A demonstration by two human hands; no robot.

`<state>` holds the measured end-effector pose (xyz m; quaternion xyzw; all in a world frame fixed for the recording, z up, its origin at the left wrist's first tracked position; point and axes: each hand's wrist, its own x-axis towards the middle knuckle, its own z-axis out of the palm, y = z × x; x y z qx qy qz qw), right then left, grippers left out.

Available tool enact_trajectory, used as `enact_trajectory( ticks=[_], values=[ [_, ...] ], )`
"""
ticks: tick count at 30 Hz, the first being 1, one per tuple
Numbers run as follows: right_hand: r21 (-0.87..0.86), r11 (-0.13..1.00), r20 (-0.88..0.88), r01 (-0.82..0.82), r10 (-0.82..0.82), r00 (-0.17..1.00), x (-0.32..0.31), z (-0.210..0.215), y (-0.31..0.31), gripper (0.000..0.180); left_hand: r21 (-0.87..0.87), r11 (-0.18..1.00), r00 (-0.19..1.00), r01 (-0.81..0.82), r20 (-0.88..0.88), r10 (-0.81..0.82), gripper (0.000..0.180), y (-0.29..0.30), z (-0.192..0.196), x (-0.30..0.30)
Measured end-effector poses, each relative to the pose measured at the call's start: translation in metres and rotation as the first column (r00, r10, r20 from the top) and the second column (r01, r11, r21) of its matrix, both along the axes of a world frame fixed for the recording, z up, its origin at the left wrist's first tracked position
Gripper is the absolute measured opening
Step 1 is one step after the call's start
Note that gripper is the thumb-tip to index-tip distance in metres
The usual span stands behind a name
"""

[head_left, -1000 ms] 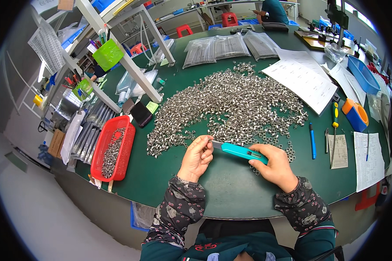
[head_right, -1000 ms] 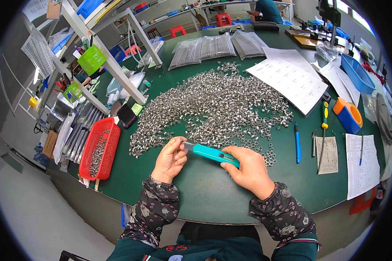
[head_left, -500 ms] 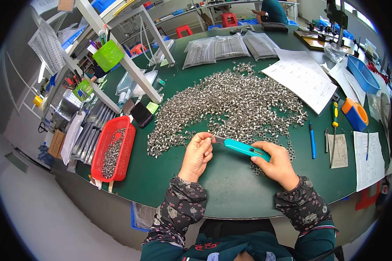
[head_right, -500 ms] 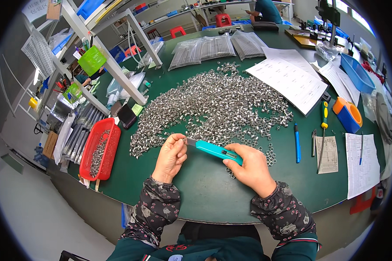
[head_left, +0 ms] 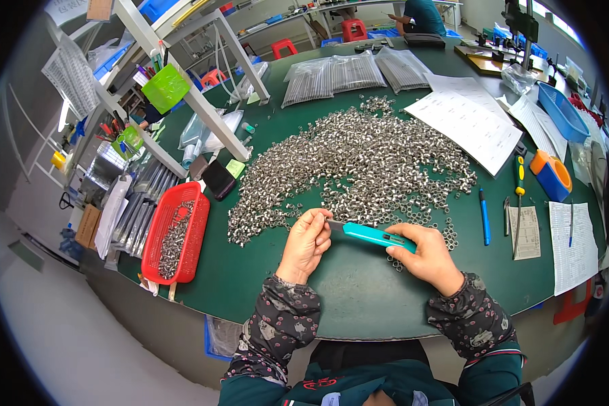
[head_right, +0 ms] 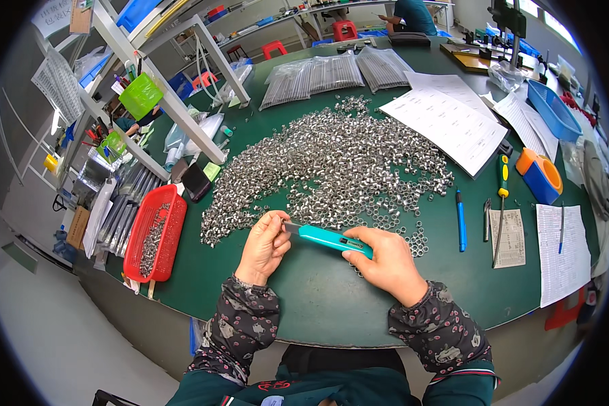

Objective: Cleaning and deburring small metal hardware components using a manual scraper tool at a workbench.

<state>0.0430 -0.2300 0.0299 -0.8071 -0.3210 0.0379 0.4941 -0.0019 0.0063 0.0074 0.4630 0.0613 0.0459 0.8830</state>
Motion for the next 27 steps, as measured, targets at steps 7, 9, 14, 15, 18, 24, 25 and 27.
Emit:
enact_trajectory(
  ticks=[7,9,14,15,18,24,25,27],
  values=[
    [0.048,0.997,0.214,0.068,-0.077,0.974,-0.0008,-0.0049,0.0025,0.028,-0.007,1.0,0.998,0.016,-0.056,-0.016,0.021,0.0009,-0.0003,-0.0001],
    [0.087,0.993,0.21,0.076,-0.093,0.973,-0.0006,-0.005,0.0019,0.028,-0.007,1.0,0.997,0.019,-0.07,-0.02,0.023,0.0009,0.0007,-0.0005],
    [0.0,0.999,0.154,0.034,-0.034,0.987,-0.001,-0.0032,0.0008,0.027,0.05,0.998,0.994,-0.046,-0.098,0.051,0.026,-0.0026,0.0041,-0.0008],
    [0.0,0.999,0.154,0.035,-0.034,0.987,-0.001,-0.0026,0.0006,0.027,0.05,0.998,0.994,-0.045,-0.098,0.05,0.026,-0.003,0.0048,-0.0006],
    [-0.017,1.0,0.101,0.023,-0.021,0.995,0.0002,-0.0031,0.0008,0.028,0.125,0.991,0.993,-0.056,-0.1,0.069,0.028,-0.0024,0.0031,-0.0002],
    [0.083,0.994,0.181,0.076,-0.09,0.979,0.0002,-0.0013,0.0011,0.029,0.078,0.997,0.985,-0.028,-0.168,0.041,0.03,-0.0002,0.0044,-0.0008],
    [0.047,0.997,0.135,0.06,-0.066,0.989,-0.0011,-0.0027,0.0014,0.03,0.059,0.997,0.984,-0.039,-0.171,0.049,0.03,-0.0014,0.0047,-0.0006],
    [0.033,0.999,0.148,0.036,-0.04,0.988,-0.0015,-0.0032,0.0016,0.03,0.04,0.998,0.983,-0.05,-0.175,0.056,0.031,-0.0022,0.0047,0.0002]
  ],
)
